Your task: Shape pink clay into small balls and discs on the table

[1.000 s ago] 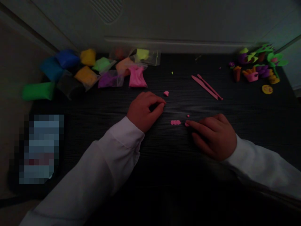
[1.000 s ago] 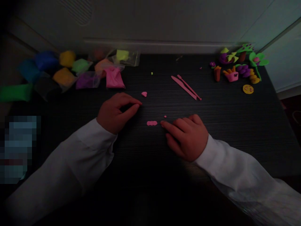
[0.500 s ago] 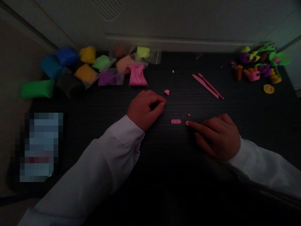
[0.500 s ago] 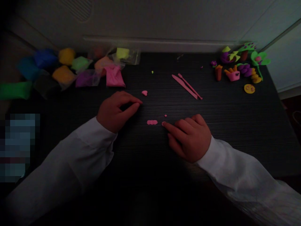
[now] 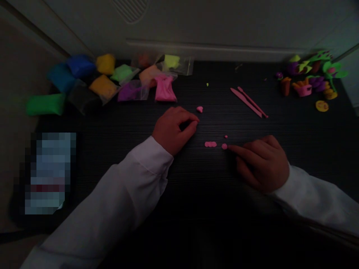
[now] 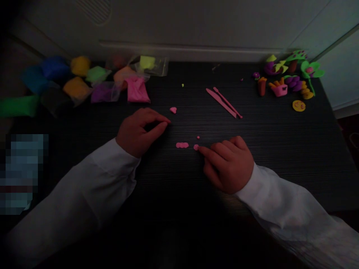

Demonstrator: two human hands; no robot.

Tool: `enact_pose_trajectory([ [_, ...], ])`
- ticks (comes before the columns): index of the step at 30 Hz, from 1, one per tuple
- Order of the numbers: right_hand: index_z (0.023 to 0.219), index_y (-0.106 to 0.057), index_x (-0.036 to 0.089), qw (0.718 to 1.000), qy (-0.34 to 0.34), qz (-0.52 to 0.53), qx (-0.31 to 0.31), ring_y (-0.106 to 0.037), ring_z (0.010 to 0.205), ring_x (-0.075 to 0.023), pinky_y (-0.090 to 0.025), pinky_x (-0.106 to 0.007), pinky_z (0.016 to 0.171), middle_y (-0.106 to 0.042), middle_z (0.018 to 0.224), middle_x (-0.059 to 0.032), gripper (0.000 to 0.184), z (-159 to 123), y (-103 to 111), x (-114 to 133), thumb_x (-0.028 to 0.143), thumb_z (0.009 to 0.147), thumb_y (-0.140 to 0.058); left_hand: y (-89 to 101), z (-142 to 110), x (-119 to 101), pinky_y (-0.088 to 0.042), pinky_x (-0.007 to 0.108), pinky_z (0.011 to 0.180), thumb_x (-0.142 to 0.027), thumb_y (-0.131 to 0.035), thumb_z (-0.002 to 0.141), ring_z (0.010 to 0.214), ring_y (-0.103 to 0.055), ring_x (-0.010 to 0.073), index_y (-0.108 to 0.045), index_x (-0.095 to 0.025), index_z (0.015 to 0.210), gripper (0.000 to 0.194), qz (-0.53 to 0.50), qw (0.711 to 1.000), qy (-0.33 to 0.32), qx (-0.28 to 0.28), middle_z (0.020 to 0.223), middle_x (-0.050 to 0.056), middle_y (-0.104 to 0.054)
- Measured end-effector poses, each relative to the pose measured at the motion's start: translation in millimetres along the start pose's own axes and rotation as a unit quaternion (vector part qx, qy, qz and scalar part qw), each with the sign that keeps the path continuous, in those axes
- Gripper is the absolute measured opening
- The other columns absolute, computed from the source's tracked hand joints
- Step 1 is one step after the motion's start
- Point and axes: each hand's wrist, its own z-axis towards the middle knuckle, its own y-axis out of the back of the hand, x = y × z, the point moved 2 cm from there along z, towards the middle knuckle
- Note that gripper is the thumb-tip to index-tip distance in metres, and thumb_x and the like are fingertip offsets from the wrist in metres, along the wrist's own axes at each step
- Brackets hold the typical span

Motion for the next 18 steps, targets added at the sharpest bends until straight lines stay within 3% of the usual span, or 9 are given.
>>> enact_pose_trajectory([
  [6,0.11,-0.051,0.023,0.998,-0.005,-0.025,0.049,-0.048,0.069,-0.0142,-0.027,-0.033,0.067,-0.059,0.077,-0.0018,0.037,2.4,-1.4,1.9,0.028,0.073,-0.047,-0.2,0.1,0.4,-0.04,0.029,0.073,-0.025,-0.045,0.074,0.075,-0.052,0.0132,-0.061,-0.017,0.079,0.019,-0.002,1.0,-0.007,0.0,0.08,0.002,-0.06],
  [13,0.11,-0.051,0.021,1.0,-0.003,-0.015,0.012,-0.047,0.067,-0.0135,-0.027,-0.032,0.067,-0.058,0.075,-0.0023,0.038,0.8,-1.6,0.3,0.027,0.072,-0.047,-0.1,0.3,0.3,-0.039,0.029,0.073,-0.026,-0.044,0.075,0.076,-0.052,0.0132,-0.061,-0.017,0.079,0.02,0.002,1.0,-0.007,0.005,0.079,0.002,-0.06],
  [18,0.11,-0.052,0.021,0.999,0.004,-0.023,0.04,-0.047,0.069,-0.0146,-0.027,-0.032,0.068,-0.059,0.078,-0.0028,0.038,1.9,-2.7,1.1,0.027,0.073,-0.047,0.0,0.0,0.0,-0.039,0.029,0.073,-0.025,-0.044,0.074,0.077,-0.052,0.0133,-0.061,-0.017,0.079,0.02,-0.002,1.0,-0.007,0.005,0.08,0.002,-0.06],
])
